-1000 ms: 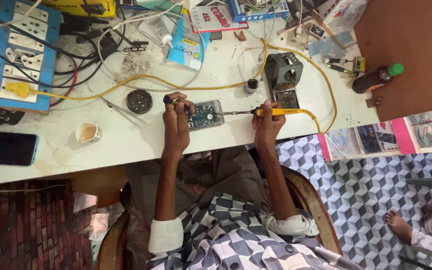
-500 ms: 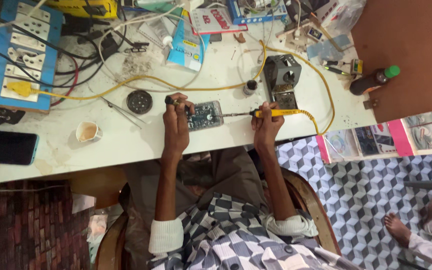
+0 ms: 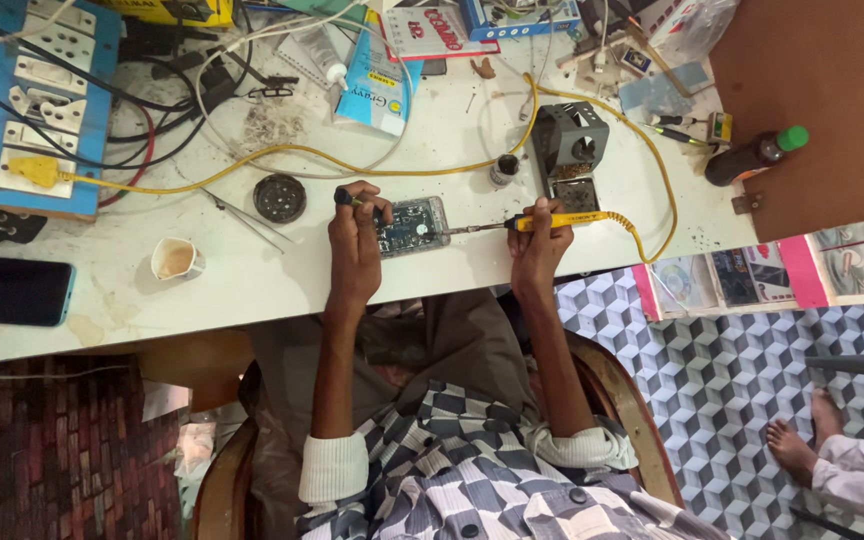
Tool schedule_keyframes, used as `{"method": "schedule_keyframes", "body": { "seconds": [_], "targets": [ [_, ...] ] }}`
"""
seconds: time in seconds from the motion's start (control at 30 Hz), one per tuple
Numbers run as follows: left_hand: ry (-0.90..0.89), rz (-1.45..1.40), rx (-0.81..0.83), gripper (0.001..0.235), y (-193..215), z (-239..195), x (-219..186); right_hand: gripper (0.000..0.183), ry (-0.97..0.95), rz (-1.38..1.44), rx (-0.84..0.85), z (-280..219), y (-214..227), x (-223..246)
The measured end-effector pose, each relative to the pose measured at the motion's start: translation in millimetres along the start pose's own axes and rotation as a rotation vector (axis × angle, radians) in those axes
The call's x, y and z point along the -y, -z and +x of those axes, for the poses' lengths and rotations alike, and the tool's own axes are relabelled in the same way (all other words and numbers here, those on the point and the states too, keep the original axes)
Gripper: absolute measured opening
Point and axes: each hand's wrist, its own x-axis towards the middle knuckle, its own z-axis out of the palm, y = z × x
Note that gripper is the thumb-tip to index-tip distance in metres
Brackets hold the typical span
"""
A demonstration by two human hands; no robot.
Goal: The person uses a soldering iron and a screwdriver to work on a small circuit board placed on a cluttered workbench. They repeatedly apply the soldering iron to various points on the board while holding it steady with the other hand.
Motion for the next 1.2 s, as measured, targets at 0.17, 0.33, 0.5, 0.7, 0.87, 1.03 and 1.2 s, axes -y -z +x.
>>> {"method": "schedule_keyframes", "body": {
  "seconds": [0.17,0.33,0.5,0.7,0.87,1.03,1.2],
  "targets": [
    [-0.066,-0.003,0.011,0.039,0.1,-0.2,0.5,0.028,-0.013,0.000,-0.006,-0.8,0.1,-0.7],
    [-0.049,0.016,0.014,0.038,-0.4,1.2,-1.2,0.028,-0.020,-0.024,-0.015,-0.3,-0.2,-0.9],
    [-0.058,-0.015,0.011,0.037,-1.1,-1.5,-1.7,0.028,-0.020,-0.023,-0.022,-1.1,1.2,0.0],
    [-0.056,-0.008,0.009,0.038,0.6,0.3,3.4,0.029,0.050,0.035,-0.112,0.8,-1.6,-0.7],
    [-0.059,-0.037,0.015,0.040,0.4,-1.1,6.1,0.027,0.013,-0.037,-0.065,1.5,-2.5,0.0],
    [-0.095,-0.089,0.020,0.041,0.8,-0.6,3.5,0.029,0.077,-0.070,-0.093,1.6,-3.1,-3.3],
    [-0.043,0.008,0.017,0.042,1.5,-1.3,-0.8,0.028,0.069,-0.080,-0.090,-0.4,0.1,-4.1]
  ]
}}
